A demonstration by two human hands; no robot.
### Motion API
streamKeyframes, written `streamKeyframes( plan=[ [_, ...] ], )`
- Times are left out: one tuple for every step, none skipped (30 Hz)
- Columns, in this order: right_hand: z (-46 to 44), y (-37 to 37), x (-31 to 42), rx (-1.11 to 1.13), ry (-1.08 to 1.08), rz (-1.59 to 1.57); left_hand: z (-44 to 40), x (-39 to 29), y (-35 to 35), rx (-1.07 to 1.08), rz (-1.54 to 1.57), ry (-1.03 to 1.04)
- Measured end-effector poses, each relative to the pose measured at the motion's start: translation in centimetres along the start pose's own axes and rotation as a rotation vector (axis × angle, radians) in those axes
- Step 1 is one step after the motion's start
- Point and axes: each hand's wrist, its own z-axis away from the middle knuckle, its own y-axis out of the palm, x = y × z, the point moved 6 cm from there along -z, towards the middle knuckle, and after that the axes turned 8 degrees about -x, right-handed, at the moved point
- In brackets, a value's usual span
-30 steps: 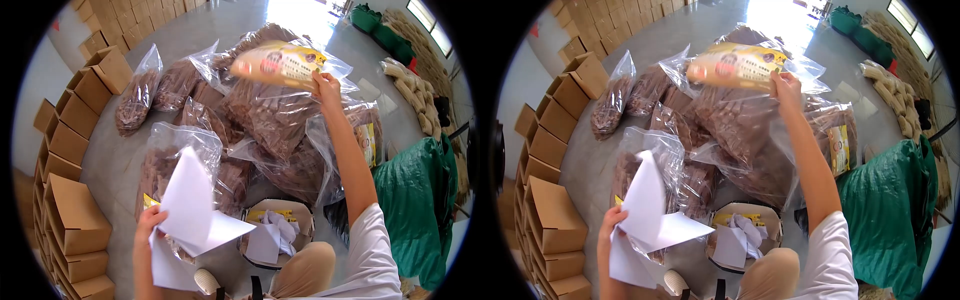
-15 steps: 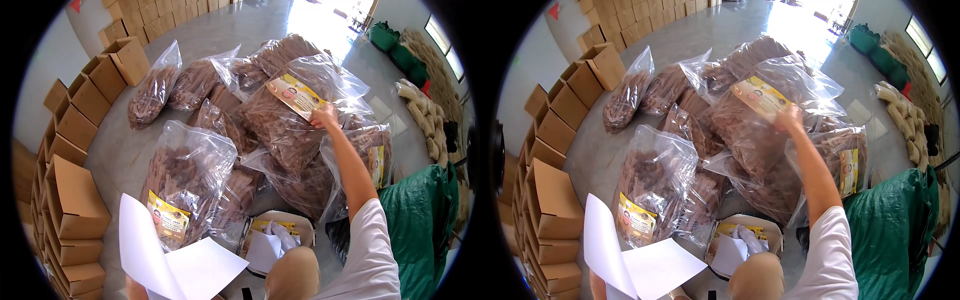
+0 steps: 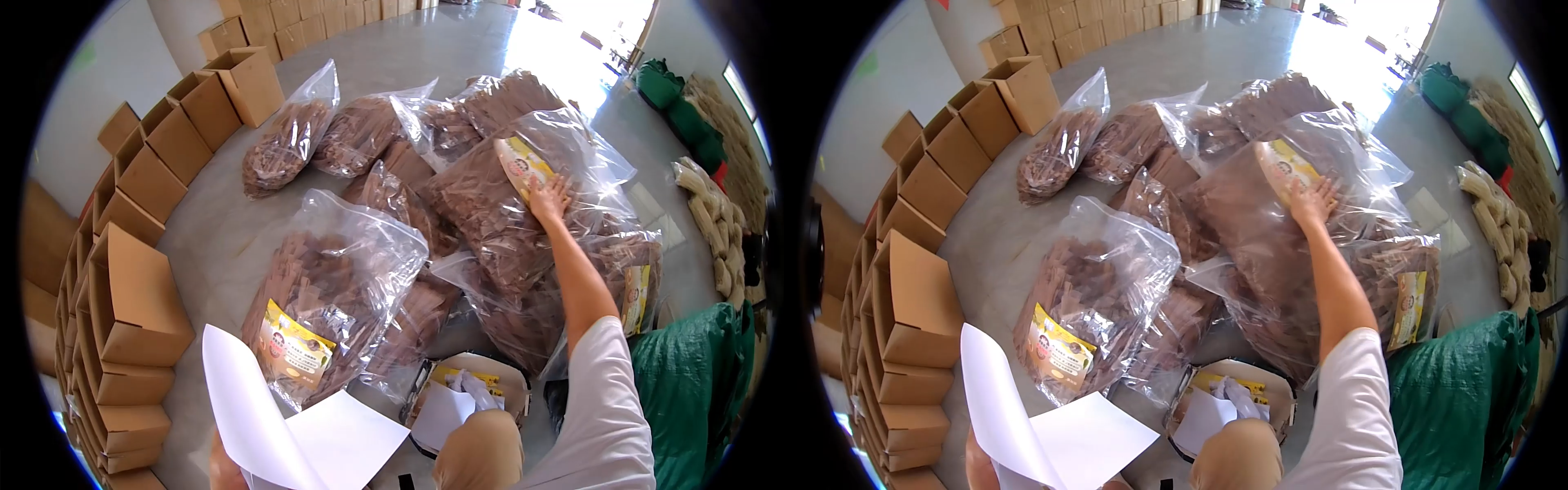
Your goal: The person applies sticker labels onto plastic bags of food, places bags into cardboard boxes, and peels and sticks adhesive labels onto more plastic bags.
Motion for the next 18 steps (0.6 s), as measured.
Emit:
streamKeyframes(
  plan=[
    [-0.3, -1.2, 0.6, -0.070, 0.082, 0.038, 0.1, 0.1, -0.2, -0.013, 0.005, -0.003],
    [-0.5, -2.2, 1.1, -0.138, 0.165, 0.081, 0.2, 0.2, -0.2, -0.024, 0.007, -0.004],
    [-1.1, -3.0, 2.4, -0.306, 0.008, 0.092, 0.3, 0.3, -0.4, -0.035, 0.009, -0.010],
    [-1.6, -3.0, 3.3, -0.297, 0.007, 0.098, 0.3, 0.3, -0.4, -0.044, 0.009, -0.010],
    [-1.9, -3.8, 6.0, -0.424, -0.201, 0.079, 0.5, 0.4, -0.4, -0.049, 0.010, -0.013],
    [-1.4, -4.5, 8.3, -0.553, -0.411, 0.054, 0.5, 0.3, -0.3, -0.054, 0.012, -0.010],
    [-0.8, -4.3, 9.2, -0.554, -0.415, 0.047, 0.6, 0.3, -0.3, -0.060, 0.015, -0.008],
    [0.0, -2.7, 10.0, -0.360, -0.444, -0.005, 0.7, 0.2, -0.4, -0.064, 0.013, -0.006],
    [0.7, -1.1, 10.9, -0.166, -0.473, -0.062, 0.8, 0.1, -0.4, -0.070, 0.015, -0.001],
    [1.5, -0.8, 11.5, -0.162, -0.477, -0.078, 1.0, 0.1, -0.6, -0.073, 0.014, 0.002],
    [2.3, 1.0, 11.8, 0.048, -0.525, 0.041, 1.2, 0.0, -0.6, -0.080, 0.015, 0.006],
    [3.0, 2.7, 11.8, 0.258, -0.571, 0.165, 1.2, 0.0, -0.6, -0.085, 0.017, 0.008],
    [3.0, 2.9, 12.1, 0.261, -0.578, 0.159, 1.4, -0.1, -0.8, -0.093, 0.025, 0.015],
    [2.8, 3.0, 12.2, 0.236, -0.602, 0.128, 1.4, 0.0, -0.9, -0.099, 0.025, 0.015],
    [2.9, 2.9, 12.3, 0.213, -0.624, 0.101, 1.4, 0.1, -0.8, -0.102, 0.025, 0.011],
    [3.1, 3.2, 12.4, 0.217, -0.626, 0.104, 1.3, 0.1, -0.7, -0.107, 0.027, 0.012],
    [4.0, 2.2, 13.5, 0.128, -0.716, 0.075, 1.4, 0.0, -0.8, -0.110, 0.032, 0.018],
    [4.9, 1.3, 14.7, 0.036, -0.806, 0.045, 1.4, 0.0, -0.7, -0.114, 0.037, 0.023]
  ],
)
